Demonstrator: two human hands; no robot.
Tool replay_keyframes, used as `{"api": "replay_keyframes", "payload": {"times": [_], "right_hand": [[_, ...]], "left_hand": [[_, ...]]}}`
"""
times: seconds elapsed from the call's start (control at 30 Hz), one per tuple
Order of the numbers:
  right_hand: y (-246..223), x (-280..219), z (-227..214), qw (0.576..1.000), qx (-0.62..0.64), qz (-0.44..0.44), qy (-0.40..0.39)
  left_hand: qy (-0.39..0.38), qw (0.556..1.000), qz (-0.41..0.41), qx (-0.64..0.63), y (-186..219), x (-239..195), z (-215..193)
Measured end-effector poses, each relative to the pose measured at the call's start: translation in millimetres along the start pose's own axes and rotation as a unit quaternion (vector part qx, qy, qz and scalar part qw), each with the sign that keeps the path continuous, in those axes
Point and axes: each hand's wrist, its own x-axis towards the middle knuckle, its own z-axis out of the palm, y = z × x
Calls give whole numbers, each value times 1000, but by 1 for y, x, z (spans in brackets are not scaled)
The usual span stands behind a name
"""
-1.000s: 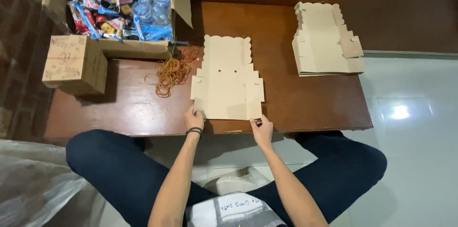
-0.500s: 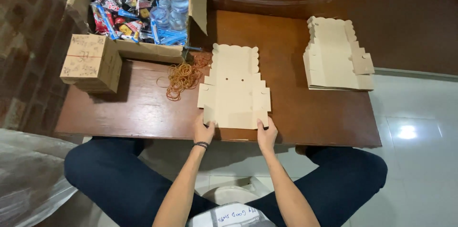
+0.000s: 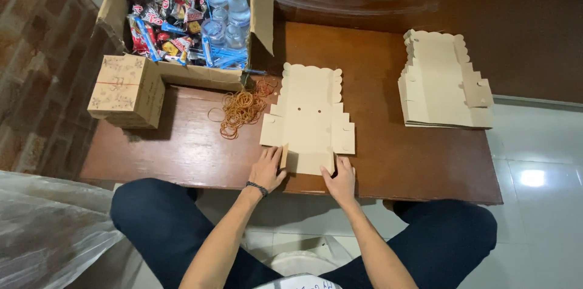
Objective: The person is assembling a cardboard box by folding pre-cut cardboard sheets and interlocking the tabs.
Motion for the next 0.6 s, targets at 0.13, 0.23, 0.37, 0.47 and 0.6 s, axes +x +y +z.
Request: {"api": "replay_keyframes", "payload": {"times": [0.13, 0.23, 0.37, 0.47, 0.6], "right_hand": [[-11, 5, -10, 994, -84, -37, -59], [-11, 12, -17, 985, -129, -54, -105], [-13, 20, -24, 971, -168, -63, -158], [-14, 27, -27, 962, -185, -57, -192], [-29, 30, -38, 957, -186, -49, -217]], "left_hand": [[15, 999, 7, 44, 5, 3, 1], [2, 998, 13, 55, 2, 6, 3], [-49, 998, -6, 24, 10, 4, -15], [-82, 996, -8, 28, 10, 11, -22], [-84, 995, 4, 52, -1, 23, -13]]}}
